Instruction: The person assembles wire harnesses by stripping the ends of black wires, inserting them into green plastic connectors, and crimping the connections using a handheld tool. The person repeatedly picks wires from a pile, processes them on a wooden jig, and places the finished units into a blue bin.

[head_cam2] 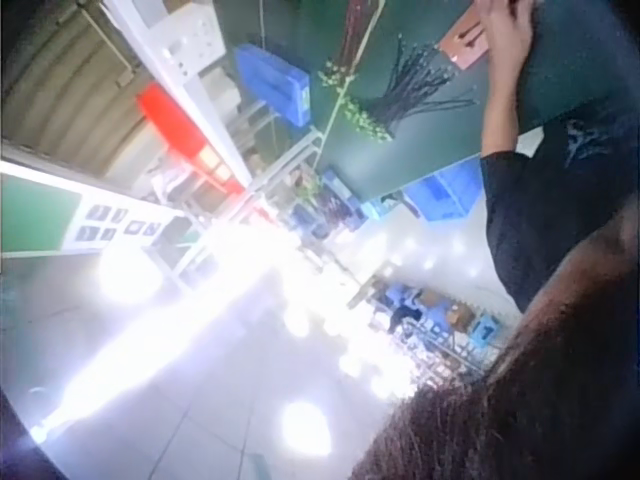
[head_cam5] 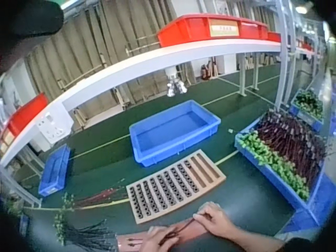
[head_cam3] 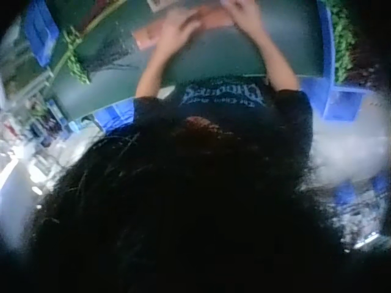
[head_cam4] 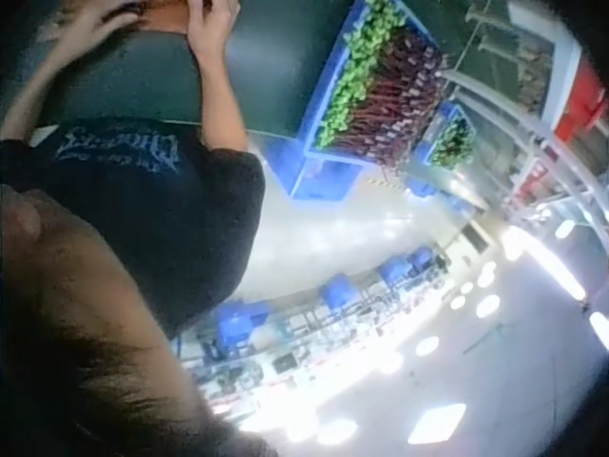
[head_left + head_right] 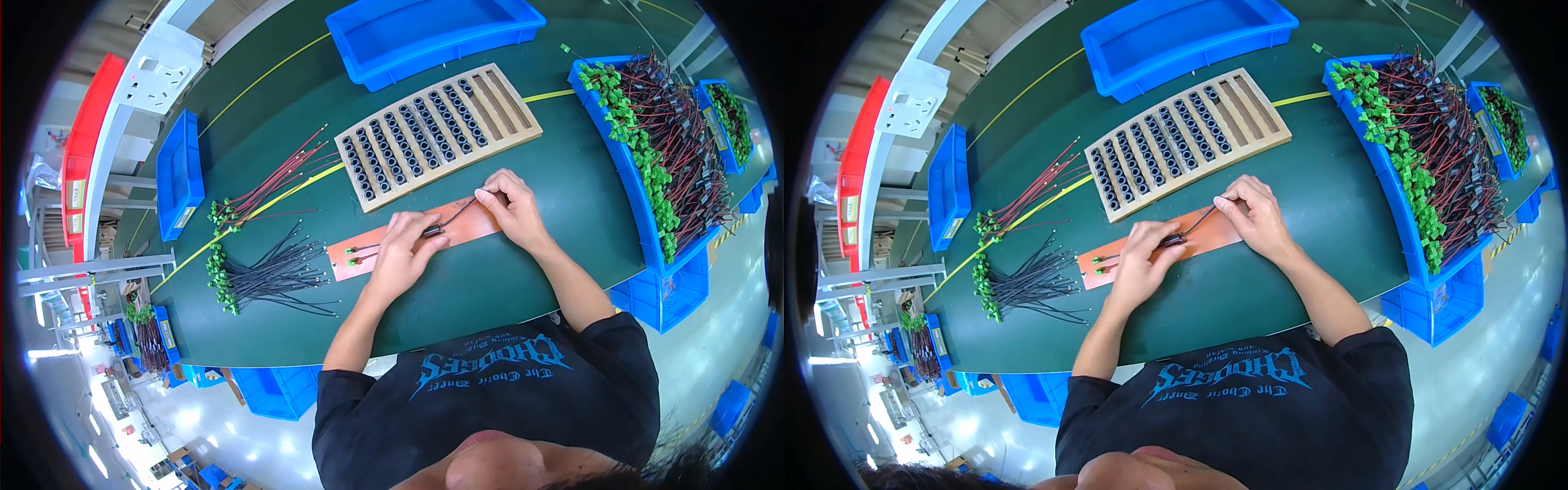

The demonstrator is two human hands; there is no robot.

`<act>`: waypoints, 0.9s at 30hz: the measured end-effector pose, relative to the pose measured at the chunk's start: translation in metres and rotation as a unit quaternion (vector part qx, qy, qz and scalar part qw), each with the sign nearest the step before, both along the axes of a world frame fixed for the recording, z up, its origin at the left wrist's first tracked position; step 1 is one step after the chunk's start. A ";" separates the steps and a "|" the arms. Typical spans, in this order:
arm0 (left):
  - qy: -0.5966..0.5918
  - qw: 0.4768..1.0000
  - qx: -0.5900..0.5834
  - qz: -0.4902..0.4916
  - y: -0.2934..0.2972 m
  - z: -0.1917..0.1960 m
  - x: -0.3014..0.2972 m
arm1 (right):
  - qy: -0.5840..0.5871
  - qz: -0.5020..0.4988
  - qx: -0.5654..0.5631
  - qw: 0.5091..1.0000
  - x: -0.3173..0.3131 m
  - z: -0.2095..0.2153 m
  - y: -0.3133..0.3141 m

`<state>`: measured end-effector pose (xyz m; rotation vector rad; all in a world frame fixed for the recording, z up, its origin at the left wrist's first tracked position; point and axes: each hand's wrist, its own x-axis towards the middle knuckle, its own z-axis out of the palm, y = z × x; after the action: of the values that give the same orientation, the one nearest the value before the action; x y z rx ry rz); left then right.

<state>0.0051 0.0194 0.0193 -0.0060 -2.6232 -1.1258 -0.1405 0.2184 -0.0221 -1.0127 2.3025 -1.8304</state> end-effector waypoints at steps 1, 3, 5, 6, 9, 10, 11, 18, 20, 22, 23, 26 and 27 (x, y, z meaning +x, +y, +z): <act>-0.023 0.999 0.040 -0.006 -0.005 0.003 -0.005 | -0.021 -0.001 -0.040 0.999 0.001 0.001 -0.002; -0.066 0.995 0.065 -0.043 -0.010 0.009 -0.016 | -0.008 0.001 -0.033 0.999 0.004 0.005 -0.006; -0.102 0.987 0.033 -0.120 -0.016 0.014 -0.040 | 0.009 -0.001 -0.020 1.000 0.002 0.006 -0.006; -0.113 0.984 0.020 -0.137 -0.015 0.013 -0.050 | 0.020 -0.003 -0.011 1.000 0.000 0.003 -0.005; -0.309 0.933 0.075 -0.167 -0.017 0.018 -0.073 | 0.035 0.001 0.049 0.998 -0.001 0.001 0.004; -0.292 0.934 0.096 -0.181 -0.019 0.012 -0.079 | 0.037 0.006 0.073 0.997 -0.001 0.001 0.006; -0.320 0.923 0.101 -0.187 -0.019 0.011 -0.085 | 0.037 0.002 0.079 0.996 0.001 0.000 0.007; -0.426 0.892 0.076 -0.129 -0.009 0.013 -0.095 | 0.022 -0.020 0.092 0.995 0.004 -0.003 0.002; -0.285 0.939 0.108 -0.160 -0.019 0.001 -0.074 | -0.034 -0.010 0.043 0.998 0.007 0.002 -0.003; -0.209 0.950 0.150 -0.175 -0.027 0.015 -0.057 | -0.126 0.017 -0.065 0.990 0.010 0.012 -0.008; -0.126 0.972 0.088 -0.176 -0.030 0.028 -0.045 | -0.161 0.039 -0.130 0.977 0.013 0.018 -0.015; -0.166 0.968 0.124 -0.143 -0.036 0.042 -0.023 | -0.287 0.126 -0.278 0.908 0.020 0.052 -0.037; -0.161 0.970 0.143 -0.115 -0.035 0.043 -0.017 | -0.323 0.161 -0.314 0.878 0.020 0.057 -0.042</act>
<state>-0.0122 -0.0152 0.0626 -0.0769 -2.7597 -1.7071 -0.1201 0.1768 0.0351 -0.6000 1.1129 -2.3236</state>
